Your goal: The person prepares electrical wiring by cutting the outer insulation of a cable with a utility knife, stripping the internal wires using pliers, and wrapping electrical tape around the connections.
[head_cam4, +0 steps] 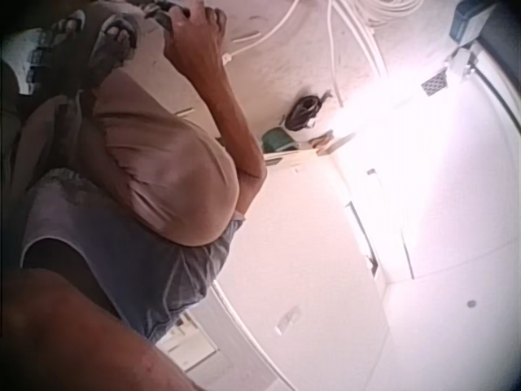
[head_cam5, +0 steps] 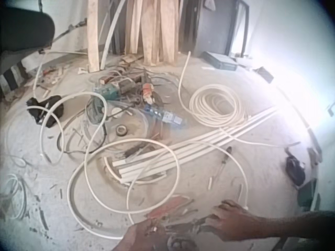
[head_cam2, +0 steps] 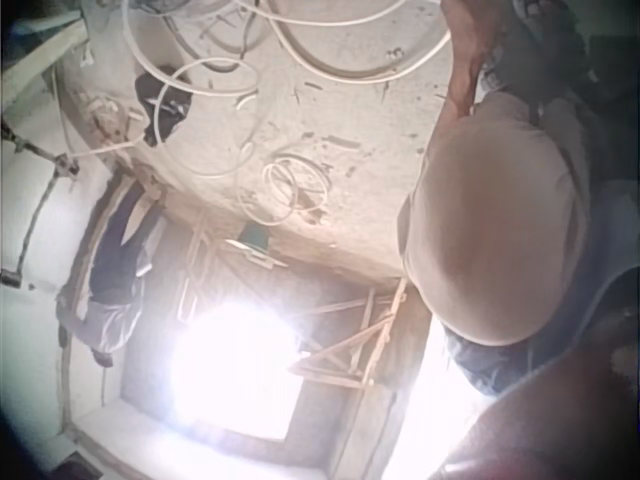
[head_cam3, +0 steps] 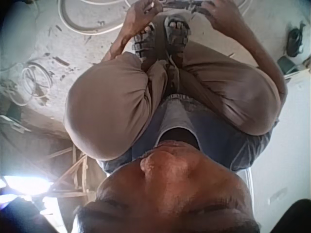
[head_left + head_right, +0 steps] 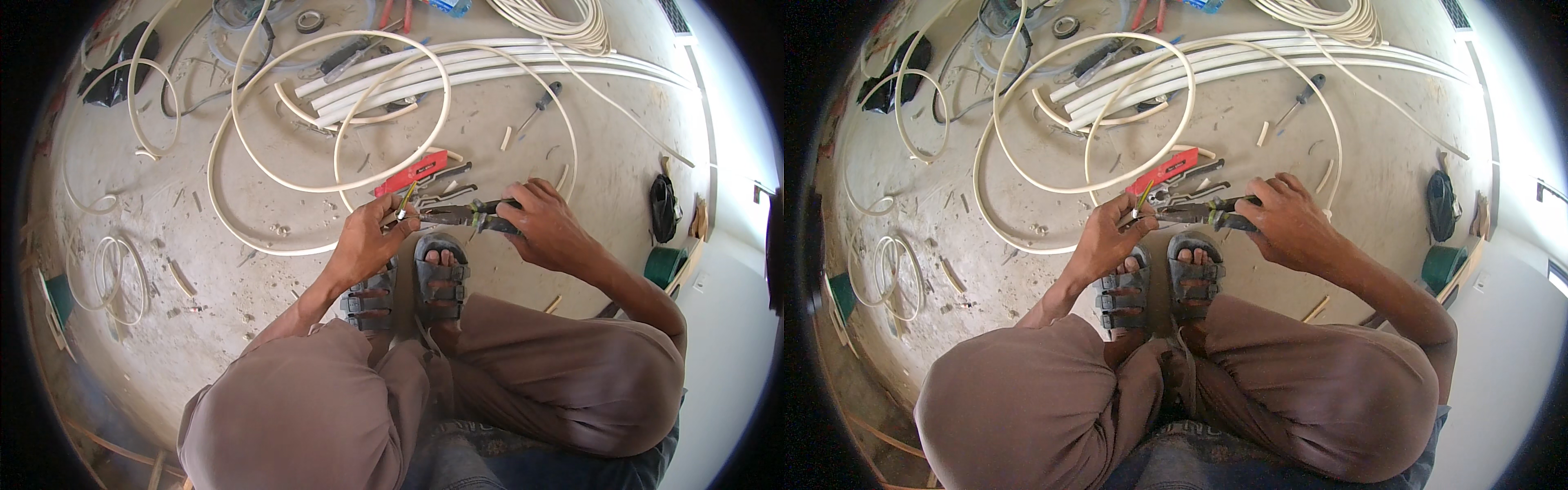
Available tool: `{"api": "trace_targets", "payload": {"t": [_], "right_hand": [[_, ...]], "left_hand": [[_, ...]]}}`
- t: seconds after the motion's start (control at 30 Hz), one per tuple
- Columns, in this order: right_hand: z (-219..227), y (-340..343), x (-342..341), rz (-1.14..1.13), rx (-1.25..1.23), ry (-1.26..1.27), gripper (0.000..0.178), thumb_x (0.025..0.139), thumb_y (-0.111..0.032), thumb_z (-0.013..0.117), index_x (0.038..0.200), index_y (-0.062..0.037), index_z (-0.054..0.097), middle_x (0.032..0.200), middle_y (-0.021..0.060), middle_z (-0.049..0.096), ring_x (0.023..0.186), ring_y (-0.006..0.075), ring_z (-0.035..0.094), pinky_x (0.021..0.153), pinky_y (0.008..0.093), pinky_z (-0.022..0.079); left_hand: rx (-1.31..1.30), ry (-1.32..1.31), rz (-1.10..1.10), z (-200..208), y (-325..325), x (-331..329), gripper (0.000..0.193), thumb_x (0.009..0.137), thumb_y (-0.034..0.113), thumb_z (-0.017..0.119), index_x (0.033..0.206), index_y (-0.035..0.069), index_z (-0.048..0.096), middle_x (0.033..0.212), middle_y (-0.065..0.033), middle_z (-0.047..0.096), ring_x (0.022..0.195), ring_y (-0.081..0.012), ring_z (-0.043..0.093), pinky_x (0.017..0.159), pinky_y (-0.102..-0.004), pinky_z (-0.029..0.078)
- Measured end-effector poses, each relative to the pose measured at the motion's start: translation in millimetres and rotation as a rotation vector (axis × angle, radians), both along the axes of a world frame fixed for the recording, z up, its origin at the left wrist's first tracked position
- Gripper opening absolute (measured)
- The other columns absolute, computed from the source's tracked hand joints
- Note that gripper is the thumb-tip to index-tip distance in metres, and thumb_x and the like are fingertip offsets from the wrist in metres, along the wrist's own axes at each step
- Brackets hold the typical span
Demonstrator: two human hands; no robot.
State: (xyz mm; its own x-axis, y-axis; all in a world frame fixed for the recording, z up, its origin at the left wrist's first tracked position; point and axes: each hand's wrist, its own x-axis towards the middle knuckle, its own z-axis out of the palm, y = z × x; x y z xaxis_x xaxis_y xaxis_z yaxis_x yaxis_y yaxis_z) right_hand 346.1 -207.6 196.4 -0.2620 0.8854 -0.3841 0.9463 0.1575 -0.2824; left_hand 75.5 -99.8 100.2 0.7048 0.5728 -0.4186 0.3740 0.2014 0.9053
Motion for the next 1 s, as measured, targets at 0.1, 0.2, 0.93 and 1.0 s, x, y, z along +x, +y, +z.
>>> {"api": "trace_targets", "payload": {"t": [0.1,0.2,0.93,1.0], "right_hand": [[-1.1,1.0,0.9,0.006,-0.009,-0.014,0.026,0.079,-0.01,0.073,0.102,-0.0054,0.063,0.107,0.0136,0.053,0.108,0.0353,0.057,0.106,0.0489,0.04],[-0.2,0.1,2.7,0.0,-0.023,-0.026,0.028,0.077,-0.007,0.076,0.101,-0.0049,0.062,0.108,0.0123,0.053,0.108,0.0353,0.055,0.103,0.0468,0.041],[-25.0,-18.6,18.7,-0.582,-1.103,0.979,0.032,0.101,-0.031,0.062,0.093,-0.0003,0.06,0.078,0.0122,0.061,0.069,0.022,0.062,0.061,0.0361,0.052],[-23.3,-22.3,18.6,-0.747,-1.38,1.151,0.034,0.101,-0.033,0.063,0.092,-0.0001,0.061,0.078,0.0109,0.065,0.067,0.0177,0.062,0.057,0.0334,0.053]], "left_hand": [[-0.015,-0.007,0.0,2.6,1.6,-0.7,0.019,0.093,0.014,0.07,0.104,-0.001,0.064,0.095,-0.0097,0.07,0.089,-0.014,0.062,0.085,-0.0322,0.051],[-0.018,-0.009,-0.006,4.6,2.5,1.0,0.019,0.093,0.015,0.071,0.104,-0.001,0.064,0.095,-0.0097,0.07,0.089,-0.0139,0.061,0.085,-0.0317,0.05],[-0.233,0.015,-0.06,16.8,2.5,-5.4,0.014,0.095,0.009,0.07,0.103,0.001,0.061,0.093,-0.0027,0.067,0.075,-0.0054,0.057,0.06,-0.0242,0.051],[-0.236,-0.011,-0.077,16.9,-0.1,-7.9,0.015,0.095,0.009,0.07,0.103,0.001,0.061,0.093,-0.0029,0.066,0.073,-0.0058,0.057,0.059,-0.0251,0.051]]}}
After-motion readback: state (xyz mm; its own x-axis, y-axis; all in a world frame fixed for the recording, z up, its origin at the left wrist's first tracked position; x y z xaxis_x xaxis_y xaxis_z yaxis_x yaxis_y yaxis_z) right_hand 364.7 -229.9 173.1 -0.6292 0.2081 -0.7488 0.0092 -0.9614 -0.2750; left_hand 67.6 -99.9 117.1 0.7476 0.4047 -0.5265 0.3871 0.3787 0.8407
